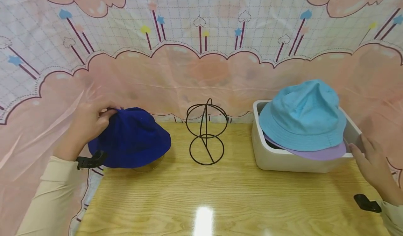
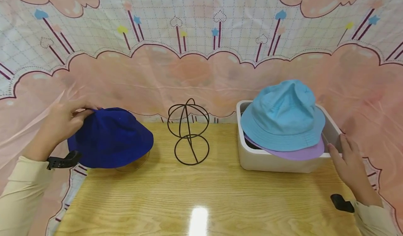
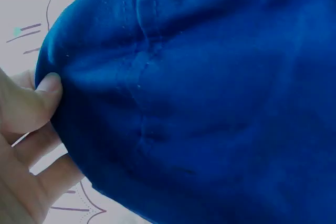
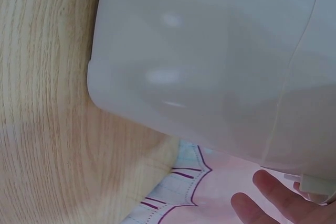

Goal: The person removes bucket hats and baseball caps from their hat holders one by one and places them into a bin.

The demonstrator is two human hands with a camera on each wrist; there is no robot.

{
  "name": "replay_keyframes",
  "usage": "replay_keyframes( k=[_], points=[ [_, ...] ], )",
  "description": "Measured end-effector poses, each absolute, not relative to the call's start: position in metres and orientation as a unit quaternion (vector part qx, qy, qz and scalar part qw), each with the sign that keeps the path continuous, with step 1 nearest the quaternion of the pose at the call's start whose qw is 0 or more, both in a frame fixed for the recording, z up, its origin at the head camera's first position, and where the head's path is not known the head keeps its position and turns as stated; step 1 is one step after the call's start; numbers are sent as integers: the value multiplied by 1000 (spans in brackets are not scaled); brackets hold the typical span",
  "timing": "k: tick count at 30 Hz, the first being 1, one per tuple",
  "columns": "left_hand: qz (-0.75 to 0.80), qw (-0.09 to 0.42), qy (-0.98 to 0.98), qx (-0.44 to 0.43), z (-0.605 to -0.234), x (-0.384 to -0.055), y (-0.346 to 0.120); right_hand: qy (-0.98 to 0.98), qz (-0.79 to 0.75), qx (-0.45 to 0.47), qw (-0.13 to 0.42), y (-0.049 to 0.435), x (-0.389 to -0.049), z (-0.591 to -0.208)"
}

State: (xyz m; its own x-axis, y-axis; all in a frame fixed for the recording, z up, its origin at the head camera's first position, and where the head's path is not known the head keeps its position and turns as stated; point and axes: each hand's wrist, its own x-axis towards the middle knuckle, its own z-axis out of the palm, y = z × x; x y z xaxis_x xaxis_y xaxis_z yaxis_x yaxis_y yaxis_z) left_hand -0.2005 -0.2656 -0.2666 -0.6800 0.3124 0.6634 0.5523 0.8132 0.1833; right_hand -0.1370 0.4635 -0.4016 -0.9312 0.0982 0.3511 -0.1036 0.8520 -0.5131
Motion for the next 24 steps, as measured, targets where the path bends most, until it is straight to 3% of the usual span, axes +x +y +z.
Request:
replay_keyframes(
  k=[9,18,24],
  points=[
    [-205,308,-910,-186,-268,-203,-264,-946,269,-3,184,462,-136,-402],
    [-210,193,-945,-159,-258,-208,-269,-946,272,-3,177,462,-136,-402],
    [-228,159,-950,-143,-254,-220,-270,-941,279,11,189,462,-136,-401]
  ],
)
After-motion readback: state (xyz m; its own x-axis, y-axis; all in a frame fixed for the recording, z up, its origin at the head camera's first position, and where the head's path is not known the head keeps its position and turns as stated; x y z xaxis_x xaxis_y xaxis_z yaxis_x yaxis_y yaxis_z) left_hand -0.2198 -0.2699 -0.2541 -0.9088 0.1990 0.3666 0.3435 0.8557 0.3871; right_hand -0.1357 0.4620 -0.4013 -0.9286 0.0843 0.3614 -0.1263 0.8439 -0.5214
